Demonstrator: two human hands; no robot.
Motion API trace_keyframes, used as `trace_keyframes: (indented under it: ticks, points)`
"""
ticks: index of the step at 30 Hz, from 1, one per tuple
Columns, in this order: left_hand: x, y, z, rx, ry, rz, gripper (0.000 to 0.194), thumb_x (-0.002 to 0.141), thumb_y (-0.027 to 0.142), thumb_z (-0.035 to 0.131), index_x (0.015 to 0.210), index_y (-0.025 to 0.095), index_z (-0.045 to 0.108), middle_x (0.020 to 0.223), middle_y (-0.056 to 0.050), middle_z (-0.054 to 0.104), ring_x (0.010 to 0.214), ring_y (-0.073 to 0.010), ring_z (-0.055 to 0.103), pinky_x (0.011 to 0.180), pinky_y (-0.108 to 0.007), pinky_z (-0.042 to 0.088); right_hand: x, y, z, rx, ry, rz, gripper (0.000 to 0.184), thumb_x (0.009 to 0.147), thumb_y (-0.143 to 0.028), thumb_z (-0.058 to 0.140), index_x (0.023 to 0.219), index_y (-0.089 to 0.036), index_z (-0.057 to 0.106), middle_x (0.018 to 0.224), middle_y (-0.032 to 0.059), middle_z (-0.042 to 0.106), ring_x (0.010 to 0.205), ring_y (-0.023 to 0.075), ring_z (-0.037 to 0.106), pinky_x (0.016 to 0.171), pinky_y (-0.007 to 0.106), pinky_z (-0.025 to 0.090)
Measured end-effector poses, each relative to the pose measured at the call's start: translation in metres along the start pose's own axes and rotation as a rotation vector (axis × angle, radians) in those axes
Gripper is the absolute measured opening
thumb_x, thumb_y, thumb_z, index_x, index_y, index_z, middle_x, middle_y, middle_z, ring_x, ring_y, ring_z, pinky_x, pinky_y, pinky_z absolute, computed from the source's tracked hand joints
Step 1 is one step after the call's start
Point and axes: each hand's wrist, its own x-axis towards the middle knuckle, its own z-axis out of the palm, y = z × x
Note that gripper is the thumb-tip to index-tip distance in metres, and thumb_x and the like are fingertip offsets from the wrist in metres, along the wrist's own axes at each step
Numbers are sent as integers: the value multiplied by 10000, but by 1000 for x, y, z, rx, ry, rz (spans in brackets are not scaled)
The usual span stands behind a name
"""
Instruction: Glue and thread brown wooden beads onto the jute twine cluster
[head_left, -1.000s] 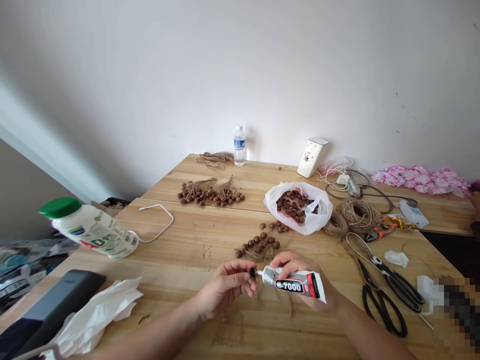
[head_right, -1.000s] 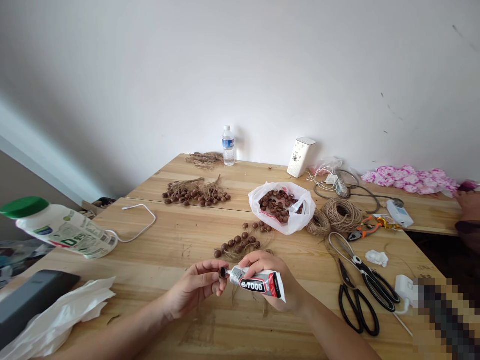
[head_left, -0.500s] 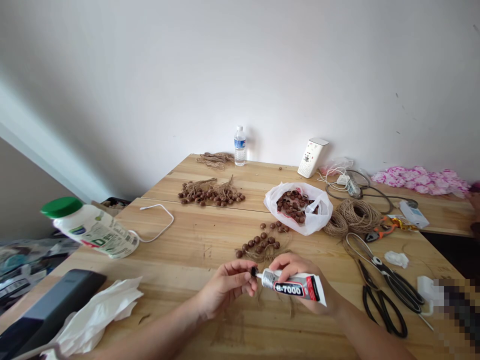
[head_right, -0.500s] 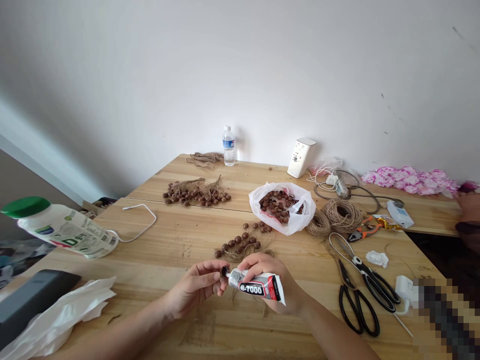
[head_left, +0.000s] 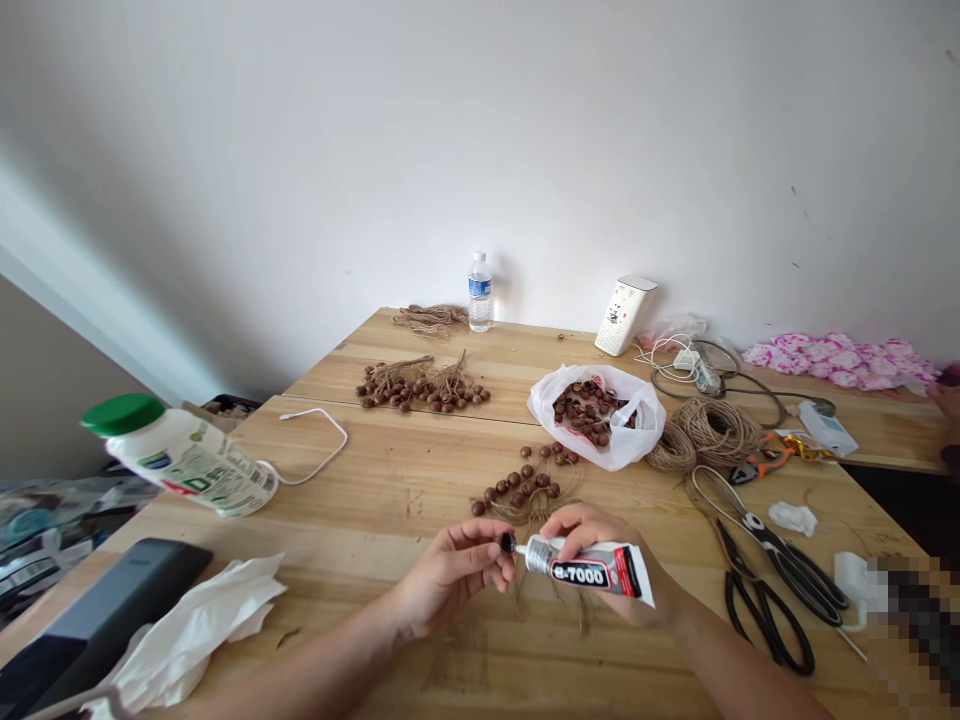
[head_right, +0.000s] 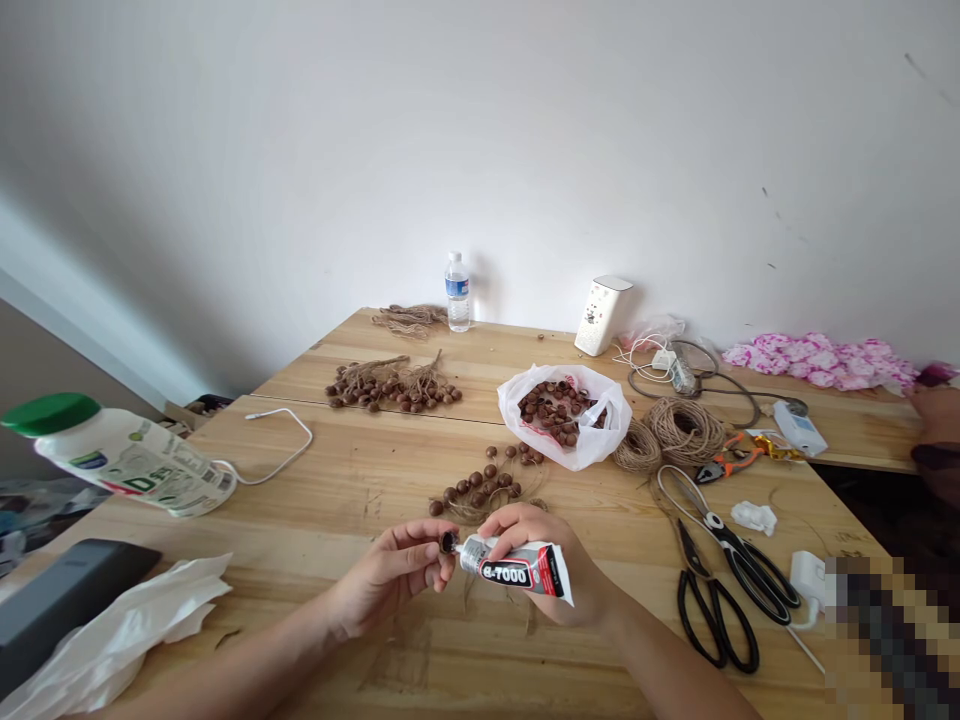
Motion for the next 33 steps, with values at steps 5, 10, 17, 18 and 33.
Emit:
trace_keyframes:
  ticks: [5, 10, 17, 18, 33]
  points:
    - [-1, 0, 0, 9, 2, -9, 202, 715, 179, 734, 907, 120, 704, 678, -87, 722, 603, -148, 655, 592, -244, 496, 0, -2, 0, -2, -11, -17, 72, 808, -177, 630, 876, -200, 622, 984, 91, 628, 881, 185, 627, 770, 309, 495]
    - [0, 0, 2, 2, 32, -31, 223, 682, 177, 764, 888, 113, 708, 672, -97, 728, 614, -162, 665, 585, -248, 503, -1, -2, 2, 20, -22, -31, 107, 809, -172, 623, 910, -206, 624, 1005, 94, 622, 902, 188, 622, 785, 308, 486]
    - [0, -1, 4, -1, 62, -37, 226, 659, 177, 783, 864, 110, 717, 647, -87, 724, 587, -154, 659, 574, -246, 508, -2, 1, 5, 64, -26, -23, 111, 796, -152, 627, 897, -198, 627, 1002, 93, 620, 901, 184, 621, 784, 311, 490]
    - [0, -1, 5, 1, 65, -39, 226, 658, 181, 785, 862, 110, 717, 643, -85, 723, 579, -151, 657, 574, -247, 507, -2, 1, 5, 64, -24, -21, 105, 798, -156, 627, 895, -197, 628, 1000, 94, 621, 898, 184, 621, 780, 312, 492]
    - [1, -5, 2, 18, 57, -73, 258, 628, 231, 809, 838, 110, 721, 589, -62, 699, 516, -132, 628, 515, -227, 480, -4, 8, 8, 40, 0, 45, 63, 808, -197, 643, 869, -203, 625, 1014, 87, 622, 915, 189, 618, 800, 331, 492]
